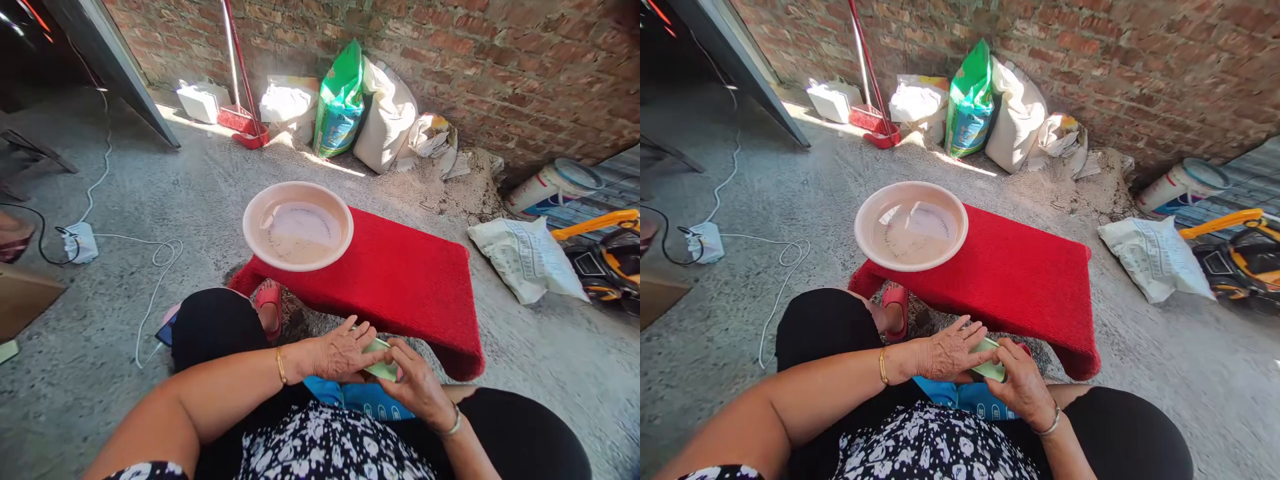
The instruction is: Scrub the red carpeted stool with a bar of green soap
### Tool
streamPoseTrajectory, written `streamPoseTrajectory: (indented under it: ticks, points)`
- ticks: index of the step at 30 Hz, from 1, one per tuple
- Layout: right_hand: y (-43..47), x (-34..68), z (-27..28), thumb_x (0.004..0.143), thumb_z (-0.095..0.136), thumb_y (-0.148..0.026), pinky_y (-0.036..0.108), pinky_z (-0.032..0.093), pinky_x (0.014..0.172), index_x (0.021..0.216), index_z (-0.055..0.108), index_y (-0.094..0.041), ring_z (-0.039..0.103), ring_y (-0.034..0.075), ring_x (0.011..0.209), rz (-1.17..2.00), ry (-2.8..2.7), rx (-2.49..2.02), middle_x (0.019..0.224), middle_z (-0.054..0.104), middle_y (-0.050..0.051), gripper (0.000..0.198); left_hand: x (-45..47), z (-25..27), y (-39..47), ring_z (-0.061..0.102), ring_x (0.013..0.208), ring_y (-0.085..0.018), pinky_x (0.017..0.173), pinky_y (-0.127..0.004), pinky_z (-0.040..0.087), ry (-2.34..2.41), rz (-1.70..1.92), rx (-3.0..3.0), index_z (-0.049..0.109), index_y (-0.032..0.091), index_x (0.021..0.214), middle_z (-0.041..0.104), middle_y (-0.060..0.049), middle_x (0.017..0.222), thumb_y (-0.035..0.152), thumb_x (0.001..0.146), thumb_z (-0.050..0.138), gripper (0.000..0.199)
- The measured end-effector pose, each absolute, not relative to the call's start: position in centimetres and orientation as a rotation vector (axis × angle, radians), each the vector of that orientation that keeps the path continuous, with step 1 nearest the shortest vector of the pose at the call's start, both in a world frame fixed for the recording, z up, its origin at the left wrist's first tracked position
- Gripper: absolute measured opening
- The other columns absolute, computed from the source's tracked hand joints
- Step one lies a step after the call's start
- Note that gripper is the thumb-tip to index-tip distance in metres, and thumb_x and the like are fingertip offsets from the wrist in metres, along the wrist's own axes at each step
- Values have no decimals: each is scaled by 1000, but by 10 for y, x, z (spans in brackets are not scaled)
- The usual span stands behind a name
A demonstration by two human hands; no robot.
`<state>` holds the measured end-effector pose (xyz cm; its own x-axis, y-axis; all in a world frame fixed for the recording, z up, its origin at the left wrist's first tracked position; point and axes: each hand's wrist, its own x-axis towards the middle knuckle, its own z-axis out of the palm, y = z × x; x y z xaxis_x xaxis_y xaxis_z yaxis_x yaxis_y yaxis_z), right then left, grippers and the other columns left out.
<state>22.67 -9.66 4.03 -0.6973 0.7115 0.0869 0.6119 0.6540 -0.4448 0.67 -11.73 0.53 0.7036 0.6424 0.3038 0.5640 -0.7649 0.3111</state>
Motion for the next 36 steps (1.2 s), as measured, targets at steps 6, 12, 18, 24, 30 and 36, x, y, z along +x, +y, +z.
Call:
streamPoseTrajectory:
  ticks: [6, 12, 18, 24, 30, 36]
  points:
    - [-78, 204, 51, 72, 64, -22, 25, 47, 64, 77, 50, -23, 57, 15, 73, 774, -2659, -1017, 86, 59, 0, 15, -3, 15, -125, 51, 116, -36, 98, -55, 35, 1255, 457, 2635, 42, 23, 141, 51, -21, 131, 54, 90, 46, 60]
    - [-66, 189, 54, 75, 69, -27, 24, 49, 69, 87, 55, -22, 59, 13, 79, 1026, -2692, -842, 96, 59, 1, 19, -5, 27, -147, 52, 103, -33, 88, -51, 42, 1523, 210, 2397, 48, 22, 136, 54, -18, 120, 43, 84, 57, 57]
    - [-17, 229, 58, 92, 53, -38, 29, 51, 82, 109, 61, -26, 62, 18, 97, 730, -2585, -882, 113, 57, 7, 22, -34, 32, -180, 58, 96, -23, 89, -42, 49, 1808, 781, 1131, 49, 28, 134, 60, -8, 110, 36, 87, 53, 48]
    - [26, 289, 20, 91, 49, -46, 34, 51, 75, 99, 66, -22, 61, 21, 86, 482, -2293, -1176, 100, 58, 9, 31, -55, 32, -177, 62, 60, -19, 62, -44, 57, 1793, 1170, -247, 56, 18, 107, 60, -2, 70, 30, 85, 52, 25]
    - [19, 302, -5, 87, 53, -40, 37, 47, 77, 95, 68, -21, 58, 22, 82, 409, -2416, -1159, 91, 59, 9, 26, -39, 32, -129, 64, 56, -19, 68, -53, 57, 1715, 1321, -264, 52, 21, 97, 58, 1, 65, 29, 87, 49, 13]
    - [15, 298, 5, 85, 59, -29, 36, 43, 77, 91, 67, -20, 53, 23, 81, 246, -2576, -1106, 89, 57, 9, 14, 9, 30, -77, 59, 53, -12, 71, -44, 58, 1648, 1375, -208, 46, 22, 88, 53, 5, 61, 27, 93, 37, 12]
